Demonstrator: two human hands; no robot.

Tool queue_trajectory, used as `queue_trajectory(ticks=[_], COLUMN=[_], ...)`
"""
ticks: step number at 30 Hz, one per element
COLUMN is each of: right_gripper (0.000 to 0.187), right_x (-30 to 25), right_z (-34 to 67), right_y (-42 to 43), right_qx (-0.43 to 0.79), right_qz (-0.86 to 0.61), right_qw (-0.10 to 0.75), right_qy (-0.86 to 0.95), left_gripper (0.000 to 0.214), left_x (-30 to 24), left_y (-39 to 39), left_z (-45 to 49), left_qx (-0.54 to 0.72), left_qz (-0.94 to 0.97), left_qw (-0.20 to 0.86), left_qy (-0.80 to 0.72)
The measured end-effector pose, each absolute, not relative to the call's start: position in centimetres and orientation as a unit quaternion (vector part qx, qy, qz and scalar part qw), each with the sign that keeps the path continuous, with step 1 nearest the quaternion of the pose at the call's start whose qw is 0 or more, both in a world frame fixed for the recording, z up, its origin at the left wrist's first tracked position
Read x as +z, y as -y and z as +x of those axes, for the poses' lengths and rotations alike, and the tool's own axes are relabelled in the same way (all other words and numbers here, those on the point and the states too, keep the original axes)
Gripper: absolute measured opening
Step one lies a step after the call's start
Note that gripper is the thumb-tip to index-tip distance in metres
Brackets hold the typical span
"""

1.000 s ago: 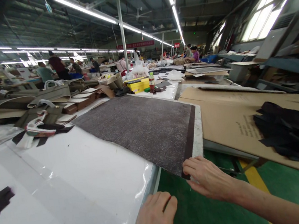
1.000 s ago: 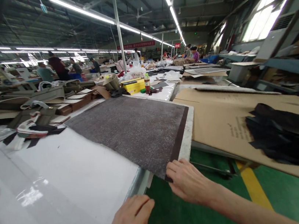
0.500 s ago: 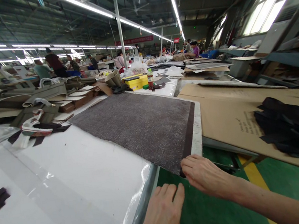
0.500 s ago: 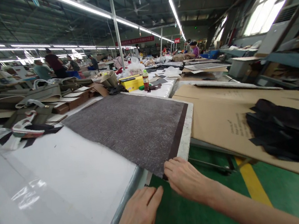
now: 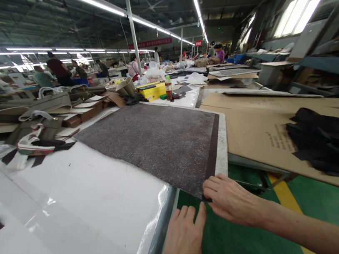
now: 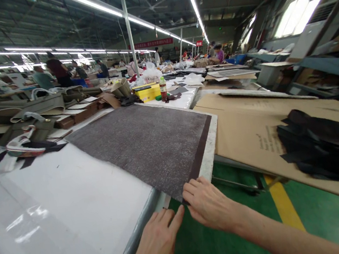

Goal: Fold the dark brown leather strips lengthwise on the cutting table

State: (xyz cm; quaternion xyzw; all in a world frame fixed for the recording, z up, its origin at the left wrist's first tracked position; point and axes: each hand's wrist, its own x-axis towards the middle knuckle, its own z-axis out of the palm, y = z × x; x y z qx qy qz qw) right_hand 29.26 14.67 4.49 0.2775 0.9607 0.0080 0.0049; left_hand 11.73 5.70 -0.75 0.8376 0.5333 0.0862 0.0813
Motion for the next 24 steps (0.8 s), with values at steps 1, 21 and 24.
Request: queue_trajectory(ticks=[1,21,24], right_gripper=[0.004,0.010,0.010], right_x=[4.4,4.5,4.5], right_z=[29.2,29.1,29.1], right_y=[-14.7,-15.5,-15.8], right_qx=[0.010,-0.005,0.005], right_qz=[0.275,0.280,0.278], right_qw=[0.008,-0.012,-0.018], right_qy=[-0.961,-0.960,-0.960], left_gripper=[0.062,0.064,0.065], left_x=[-0.8,-0.9,-0.8], left_y=[-5.7,-6.3,-6.4], left_z=[11.7,12.1,12.2], left_qx=[0.086,0.069,0.068], left_qz=[0.839,0.843,0.838], left_qw=[0.082,0.074,0.078], left_qy=[-0.530,-0.529,-0.536])
